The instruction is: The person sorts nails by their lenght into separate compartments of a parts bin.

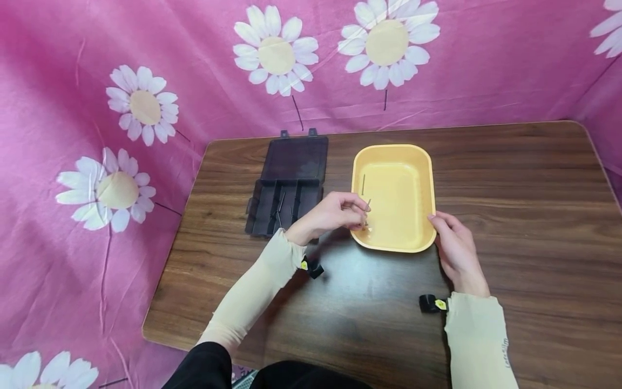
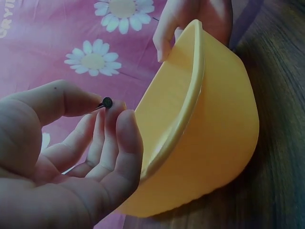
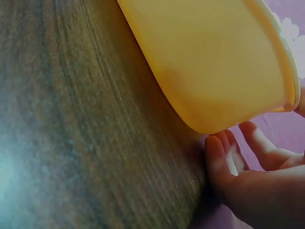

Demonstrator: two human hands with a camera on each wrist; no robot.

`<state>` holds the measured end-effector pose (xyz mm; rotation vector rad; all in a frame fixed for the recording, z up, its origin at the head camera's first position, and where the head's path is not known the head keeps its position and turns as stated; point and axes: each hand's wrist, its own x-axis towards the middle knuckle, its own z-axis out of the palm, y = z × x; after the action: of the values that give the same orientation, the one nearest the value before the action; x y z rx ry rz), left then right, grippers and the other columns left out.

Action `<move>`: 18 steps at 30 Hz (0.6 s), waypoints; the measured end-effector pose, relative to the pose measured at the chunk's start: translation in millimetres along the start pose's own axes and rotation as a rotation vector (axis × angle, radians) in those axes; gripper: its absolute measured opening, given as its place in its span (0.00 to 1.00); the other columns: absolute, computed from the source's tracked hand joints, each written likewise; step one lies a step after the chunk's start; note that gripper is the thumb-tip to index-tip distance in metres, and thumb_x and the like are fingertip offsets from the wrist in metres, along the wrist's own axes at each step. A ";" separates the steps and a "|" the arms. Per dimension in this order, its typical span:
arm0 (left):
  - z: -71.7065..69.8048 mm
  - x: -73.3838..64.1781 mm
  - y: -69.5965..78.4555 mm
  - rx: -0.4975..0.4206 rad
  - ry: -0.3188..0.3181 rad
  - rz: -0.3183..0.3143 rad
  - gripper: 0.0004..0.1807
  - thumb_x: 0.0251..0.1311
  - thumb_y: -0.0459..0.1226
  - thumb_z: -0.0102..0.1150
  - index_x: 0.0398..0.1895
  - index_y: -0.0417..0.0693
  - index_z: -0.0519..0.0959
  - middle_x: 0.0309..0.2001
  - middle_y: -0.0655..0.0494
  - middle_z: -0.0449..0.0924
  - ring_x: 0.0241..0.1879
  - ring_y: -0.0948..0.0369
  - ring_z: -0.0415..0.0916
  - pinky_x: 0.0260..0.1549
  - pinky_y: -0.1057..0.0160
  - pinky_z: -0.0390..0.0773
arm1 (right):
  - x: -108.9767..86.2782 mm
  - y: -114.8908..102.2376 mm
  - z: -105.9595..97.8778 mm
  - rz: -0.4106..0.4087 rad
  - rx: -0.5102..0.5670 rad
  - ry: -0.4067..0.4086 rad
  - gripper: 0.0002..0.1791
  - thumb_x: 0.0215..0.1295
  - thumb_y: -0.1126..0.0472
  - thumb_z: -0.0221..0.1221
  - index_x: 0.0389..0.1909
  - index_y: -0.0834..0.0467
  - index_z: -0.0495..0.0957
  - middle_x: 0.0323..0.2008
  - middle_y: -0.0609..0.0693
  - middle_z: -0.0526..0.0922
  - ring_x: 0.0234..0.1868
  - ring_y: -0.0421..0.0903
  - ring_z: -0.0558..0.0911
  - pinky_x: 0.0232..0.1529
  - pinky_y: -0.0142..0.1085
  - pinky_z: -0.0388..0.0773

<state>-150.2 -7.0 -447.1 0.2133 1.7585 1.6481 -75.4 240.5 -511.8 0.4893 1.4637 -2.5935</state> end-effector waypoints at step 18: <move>-46.5 -40.4 -20.3 -0.078 0.118 -0.010 0.04 0.54 0.29 0.56 0.33 0.36 0.74 0.28 0.47 0.78 0.24 0.58 0.76 0.41 0.43 0.74 | 0.9 0.9 -2.4 0.032 -0.047 -0.031 0.06 0.60 0.63 0.55 0.38 0.58 0.77 0.42 0.44 0.73 0.42 0.32 0.75 0.40 0.22 0.73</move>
<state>-140.8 -70.9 -453.6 0.0726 1.7737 1.7499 -75.5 242.1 -514.0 0.4614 1.4915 -2.5243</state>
